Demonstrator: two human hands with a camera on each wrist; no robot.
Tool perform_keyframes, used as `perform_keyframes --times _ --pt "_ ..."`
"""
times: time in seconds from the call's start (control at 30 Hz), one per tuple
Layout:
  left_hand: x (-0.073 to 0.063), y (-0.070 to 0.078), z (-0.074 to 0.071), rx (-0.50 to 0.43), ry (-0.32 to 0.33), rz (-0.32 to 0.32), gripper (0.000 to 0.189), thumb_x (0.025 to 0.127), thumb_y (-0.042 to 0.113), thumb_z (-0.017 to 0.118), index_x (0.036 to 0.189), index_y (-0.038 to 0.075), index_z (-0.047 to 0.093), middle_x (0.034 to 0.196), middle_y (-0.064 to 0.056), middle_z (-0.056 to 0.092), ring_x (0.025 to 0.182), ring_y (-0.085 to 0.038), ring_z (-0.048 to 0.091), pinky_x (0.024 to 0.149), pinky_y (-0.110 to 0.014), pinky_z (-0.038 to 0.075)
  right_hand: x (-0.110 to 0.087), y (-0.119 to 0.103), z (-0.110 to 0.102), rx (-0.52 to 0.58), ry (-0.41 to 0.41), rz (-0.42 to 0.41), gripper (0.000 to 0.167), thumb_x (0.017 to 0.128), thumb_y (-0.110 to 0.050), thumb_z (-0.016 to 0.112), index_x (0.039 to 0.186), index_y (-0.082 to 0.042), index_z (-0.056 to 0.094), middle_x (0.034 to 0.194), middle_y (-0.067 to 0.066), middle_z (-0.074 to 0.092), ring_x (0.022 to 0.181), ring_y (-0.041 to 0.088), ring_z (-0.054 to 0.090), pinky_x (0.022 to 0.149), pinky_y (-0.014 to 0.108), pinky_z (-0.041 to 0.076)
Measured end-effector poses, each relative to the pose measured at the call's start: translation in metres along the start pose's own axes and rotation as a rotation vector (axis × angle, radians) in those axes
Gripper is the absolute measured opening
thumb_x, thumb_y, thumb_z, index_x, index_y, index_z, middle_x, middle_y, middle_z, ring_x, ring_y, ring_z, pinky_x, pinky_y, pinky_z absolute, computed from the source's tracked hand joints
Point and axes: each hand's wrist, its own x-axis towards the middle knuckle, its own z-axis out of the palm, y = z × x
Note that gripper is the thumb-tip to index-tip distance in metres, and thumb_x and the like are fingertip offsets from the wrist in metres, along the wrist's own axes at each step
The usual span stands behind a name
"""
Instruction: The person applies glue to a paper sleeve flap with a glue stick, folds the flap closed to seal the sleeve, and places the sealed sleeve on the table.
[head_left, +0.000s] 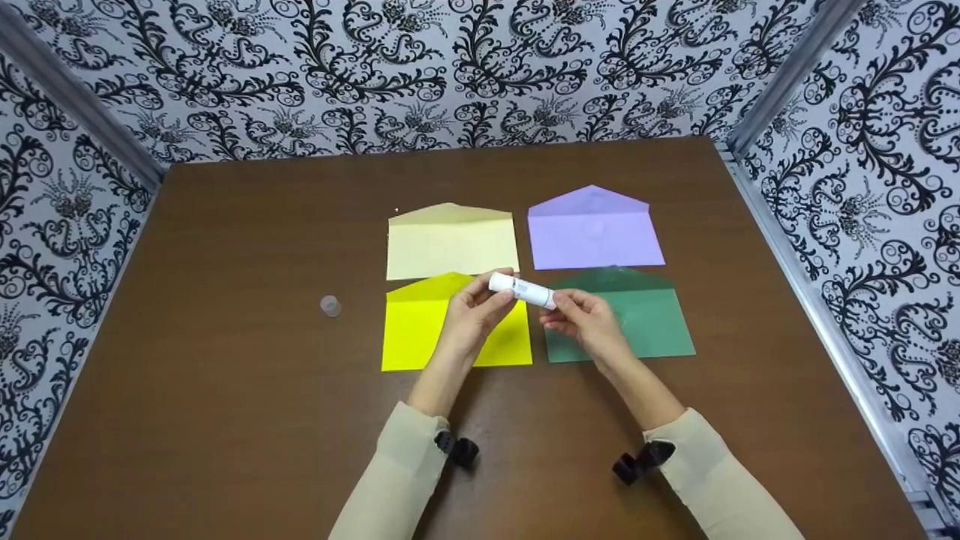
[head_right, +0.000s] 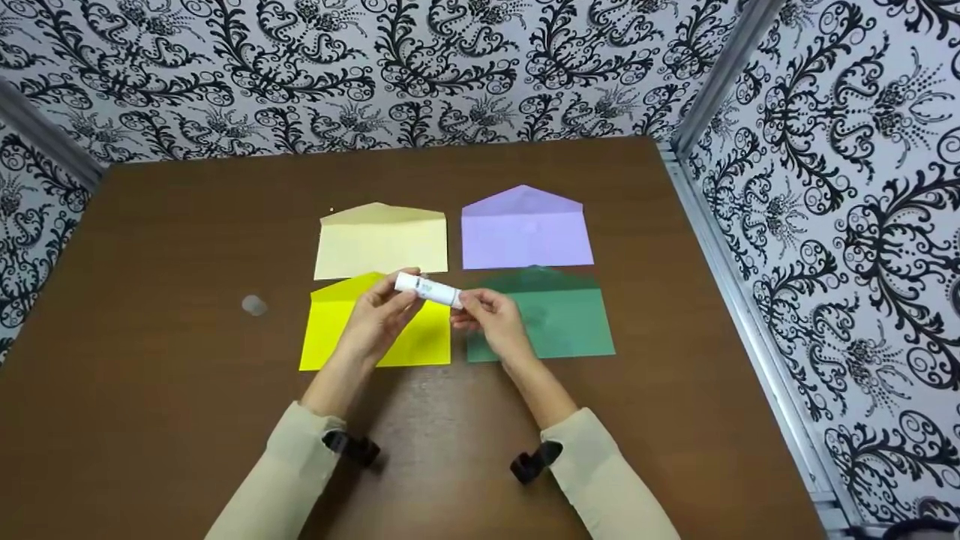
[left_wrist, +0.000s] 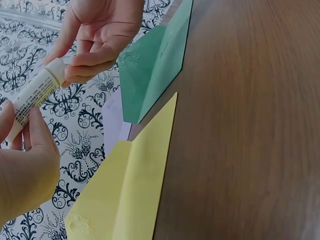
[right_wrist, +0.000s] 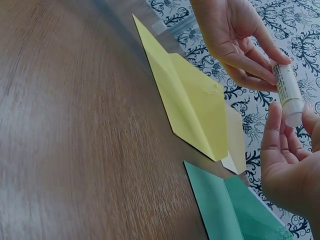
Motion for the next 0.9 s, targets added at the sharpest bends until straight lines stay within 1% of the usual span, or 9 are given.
perform_keyframes --times 0.2,0.33,0.43,0.5,0.6,0.7,0.77,0.83,0.9 --pt "-0.0007 0.0011 -0.0004 0.019 -0.011 0.010 0.035 0.095 -0.001 0.063 0.129 -0.003 0.062 0.126 -0.013 0.067 0.108 -0.018 0.065 0.105 -0.038 0.052 0.0000 -0.0027 0.0006 -0.045 -0.045 0.022 0.031 0.106 -0.023 0.050 0.112 0.006 0.060 0.083 0.002 0.070 0.073 0.011 0.068 0.075 0.024 0.062" --pt "-0.0010 0.0013 -0.0001 0.026 -0.015 0.009 0.035 0.094 -0.002 0.063 0.129 -0.002 0.062 0.123 -0.010 0.069 0.108 -0.017 0.066 0.105 -0.038 0.051 0.0006 -0.0030 -0.0001 -0.065 -0.054 0.031 0.034 0.106 -0.027 0.048 0.110 0.004 0.061 0.081 0.001 0.069 0.071 0.011 0.067 0.072 0.021 0.061" --pt "-0.0014 0.0008 -0.0006 0.024 -0.021 0.008 0.035 0.094 -0.004 0.063 0.129 -0.003 0.062 0.122 -0.009 0.070 0.108 -0.017 0.066 0.104 -0.038 0.052 0.0010 -0.0029 -0.0006 -0.093 -0.068 0.038 0.038 0.107 -0.031 0.046 0.110 0.005 0.060 0.079 0.000 0.067 0.069 0.010 0.065 0.069 0.019 0.060" --pt "-0.0021 0.0004 -0.0009 0.024 -0.029 0.011 0.035 0.094 -0.004 0.062 0.129 -0.003 0.062 0.121 -0.008 0.070 0.108 -0.017 0.066 0.104 -0.037 0.052 0.0010 -0.0027 -0.0006 -0.113 -0.078 0.046 0.042 0.107 -0.033 0.043 0.109 0.006 0.059 0.077 -0.001 0.066 0.067 0.009 0.062 0.067 0.018 0.058" --pt "-0.0034 0.0003 -0.0009 0.023 -0.046 0.015 0.034 0.094 -0.004 0.062 0.128 -0.003 0.063 0.121 -0.008 0.070 0.108 -0.016 0.065 0.104 -0.037 0.053 0.0004 -0.0017 -0.0010 -0.140 -0.099 0.056 0.049 0.108 -0.038 0.040 0.103 0.007 0.058 0.072 -0.001 0.062 0.063 0.009 0.057 0.061 0.017 0.053" --pt "-0.0049 0.0007 -0.0007 0.027 -0.052 0.010 0.034 0.094 -0.004 0.062 0.129 -0.002 0.063 0.124 -0.012 0.068 0.108 -0.017 0.065 0.104 -0.038 0.052 -0.0008 -0.0006 -0.0007 -0.145 -0.102 0.076 0.054 0.107 -0.042 0.038 0.100 0.008 0.058 0.071 -0.001 0.060 0.061 0.009 0.053 0.058 0.017 0.050" --pt "-0.0053 0.0005 -0.0009 0.027 -0.046 0.006 0.034 0.095 -0.003 0.062 0.129 -0.002 0.062 0.125 -0.013 0.067 0.108 -0.018 0.065 0.103 -0.037 0.053 -0.0016 0.0000 0.0000 -0.124 -0.089 0.075 0.052 0.107 -0.041 0.039 0.103 0.007 0.058 0.073 0.000 0.061 0.062 0.010 0.055 0.060 0.017 0.052" --pt "-0.0055 0.0008 -0.0009 0.023 -0.035 0.004 0.035 0.095 -0.003 0.062 0.130 -0.003 0.062 0.126 -0.014 0.067 0.108 -0.018 0.065 0.103 -0.037 0.053 -0.0024 0.0005 0.0009 -0.094 -0.066 0.048 0.043 0.107 -0.036 0.043 0.110 0.004 0.058 0.079 0.001 0.063 0.065 0.011 0.059 0.064 0.019 0.057" --pt "-0.0052 0.0011 -0.0010 0.015 -0.024 0.004 0.036 0.095 -0.003 0.062 0.130 -0.003 0.061 0.128 -0.015 0.067 0.109 -0.018 0.065 0.104 -0.037 0.053 -0.0030 0.0008 0.0017 -0.047 -0.037 0.001 0.030 0.105 -0.026 0.051 0.116 0.001 0.057 0.088 0.003 0.065 0.071 0.013 0.064 0.071 0.022 0.061"
